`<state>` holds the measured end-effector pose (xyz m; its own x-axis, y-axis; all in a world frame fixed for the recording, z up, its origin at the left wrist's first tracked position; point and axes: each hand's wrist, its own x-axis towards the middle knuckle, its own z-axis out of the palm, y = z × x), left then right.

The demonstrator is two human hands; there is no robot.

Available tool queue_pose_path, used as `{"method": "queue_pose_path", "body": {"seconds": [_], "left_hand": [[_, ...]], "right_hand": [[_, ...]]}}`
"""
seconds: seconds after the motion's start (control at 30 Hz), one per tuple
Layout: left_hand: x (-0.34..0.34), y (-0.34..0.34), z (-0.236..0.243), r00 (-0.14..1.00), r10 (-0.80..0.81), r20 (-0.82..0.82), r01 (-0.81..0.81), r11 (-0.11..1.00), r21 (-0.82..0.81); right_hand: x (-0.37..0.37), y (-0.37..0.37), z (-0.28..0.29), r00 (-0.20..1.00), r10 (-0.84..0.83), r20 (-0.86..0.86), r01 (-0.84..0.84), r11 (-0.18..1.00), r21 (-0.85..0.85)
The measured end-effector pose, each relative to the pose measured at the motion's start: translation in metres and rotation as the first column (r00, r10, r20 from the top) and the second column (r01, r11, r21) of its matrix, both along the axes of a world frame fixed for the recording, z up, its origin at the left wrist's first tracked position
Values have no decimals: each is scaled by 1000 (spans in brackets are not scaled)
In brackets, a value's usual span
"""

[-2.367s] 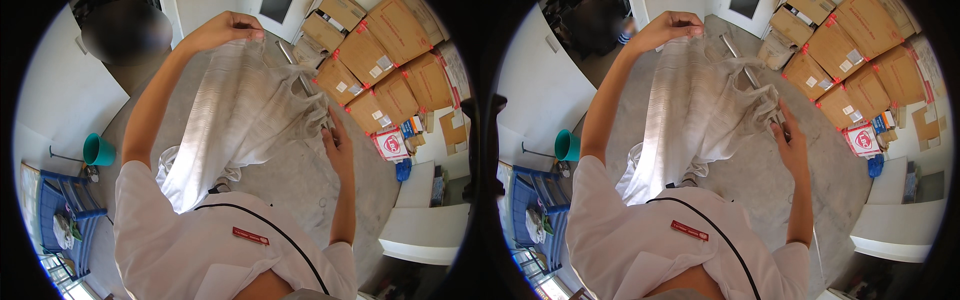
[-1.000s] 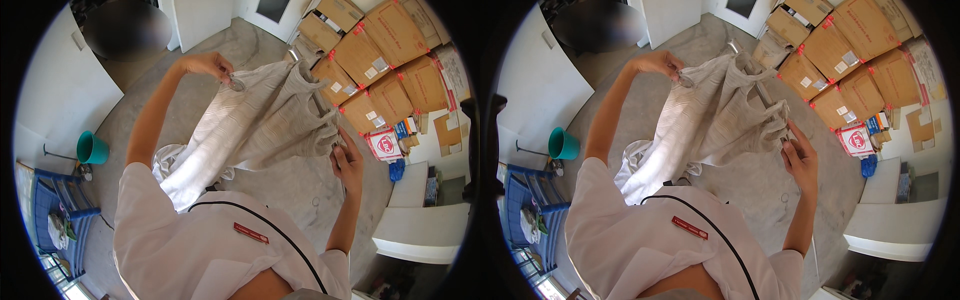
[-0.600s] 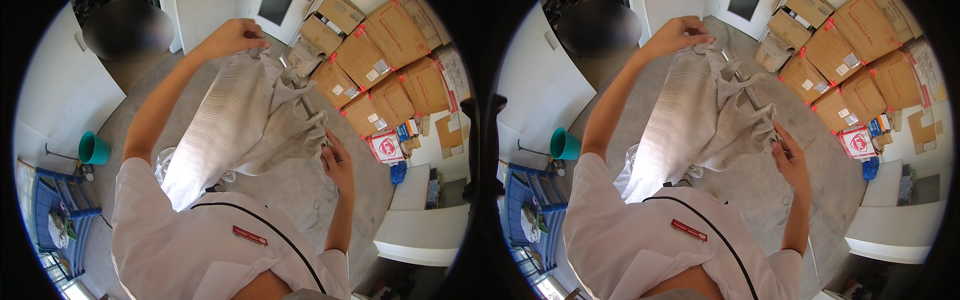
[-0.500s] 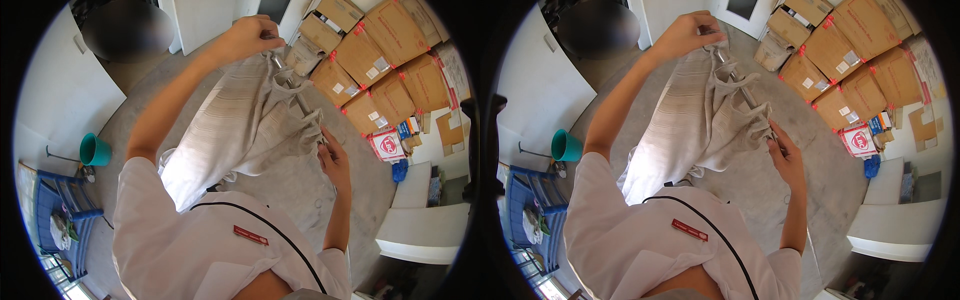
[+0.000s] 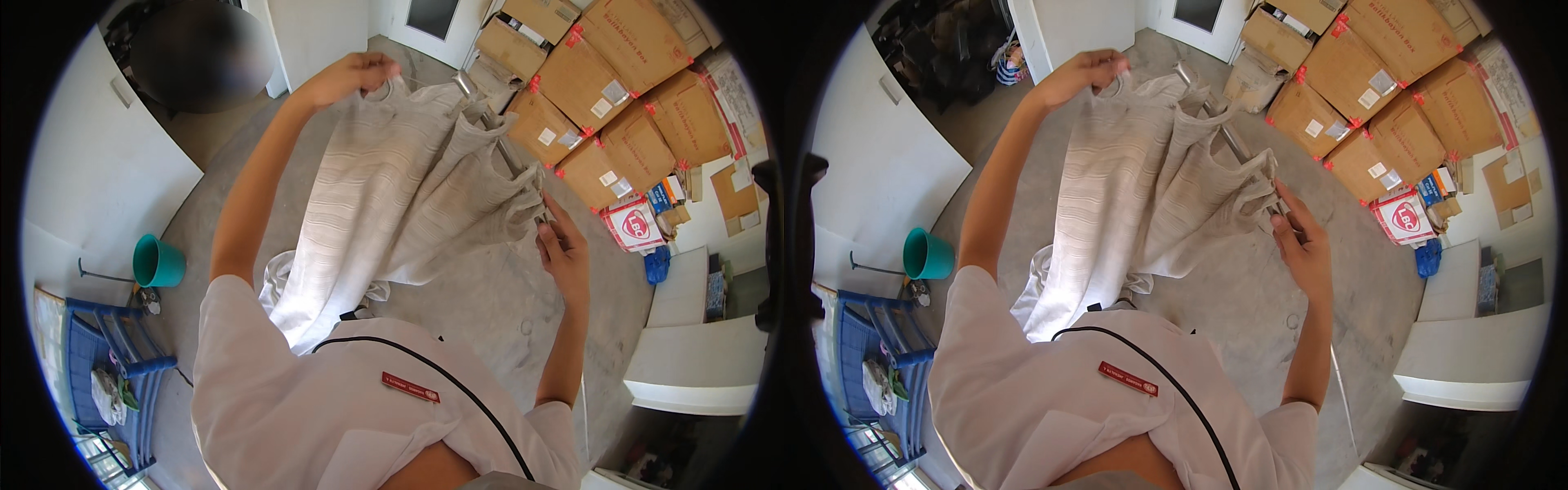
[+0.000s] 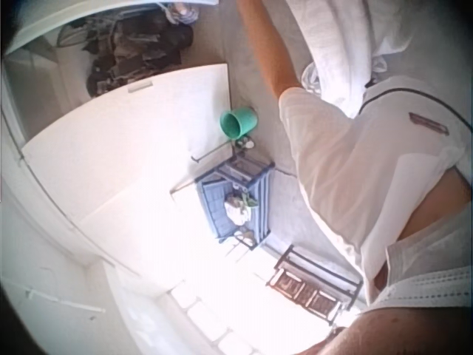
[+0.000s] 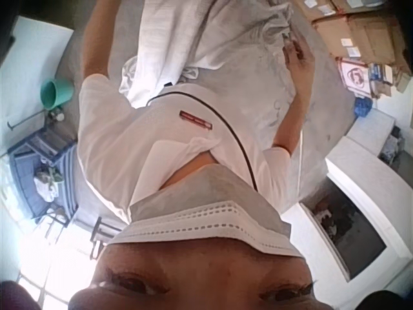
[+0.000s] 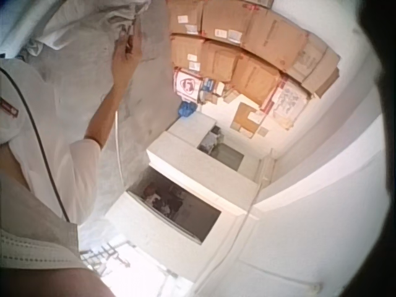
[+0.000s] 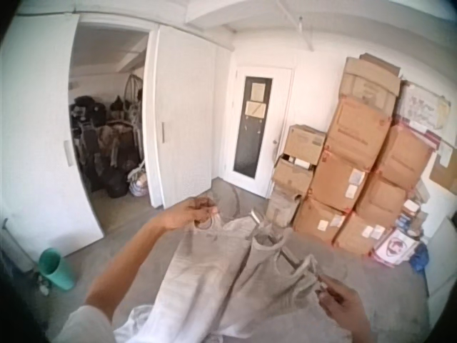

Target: The person threads a beige curtain onto a metal curtain rod by sliding the rod through the curtain's grommets. They handle the curtain and rod by hand, adjusting the fabric along the rod and lifting the assembled curtain at the end.

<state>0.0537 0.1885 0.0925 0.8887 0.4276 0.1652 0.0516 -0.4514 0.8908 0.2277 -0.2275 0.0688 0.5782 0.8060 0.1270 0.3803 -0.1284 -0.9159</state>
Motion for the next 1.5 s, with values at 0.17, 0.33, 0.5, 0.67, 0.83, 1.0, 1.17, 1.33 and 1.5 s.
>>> {"method": "queue_pose_path", "body": {"seconds": [0.17, 0.33, 0.5, 0.67, 0.83, 1.0, 1.17, 1.33, 1.5], "left_hand": [[-16, -37, 18, 990, -141, -27, 143, 953, 267], [-12, -28, 20, 989, -75, 131, 49, 981, 189], [-1, -8, 27, 988, 96, 123, -102, 994, 46], [29, -23, 29, 954, 245, 174, -270, 952, 142], [61, -26, 24, 916, 296, 270, -340, 932, 130], [79, -78, 35, 954, 148, 262, -216, 943, 255], [66, -106, 50, 934, 54, 352, -287, 700, 654], [62, -119, 43, 870, -317, 377, -164, 535, 829], [51, -93, -13, 790, 64, 610, 19, 991, -129]], "right_hand": [[7, 3, 1, 1000, -17, -3, 17, 1000, -11], [8, 2, -1, 999, -35, -10, 35, 999, 4], [5, 1, 3, 999, 35, -22, -35, 999, 3], [5, 2, -3, 995, 72, -71, -73, 997, -11], [0, 3, -1, 993, 88, -76, -91, 995, -40], [-1, 4, -6, 997, 56, -51, -58, 997, -42], [-4, 7, -5, 999, 31, -31, -33, 998, -53], [-7, 9, -8, 999, -6, -35, 5, 1000, -25], [-5, 8, -11, 999, 35, -36, -35, 999, -1]]}}
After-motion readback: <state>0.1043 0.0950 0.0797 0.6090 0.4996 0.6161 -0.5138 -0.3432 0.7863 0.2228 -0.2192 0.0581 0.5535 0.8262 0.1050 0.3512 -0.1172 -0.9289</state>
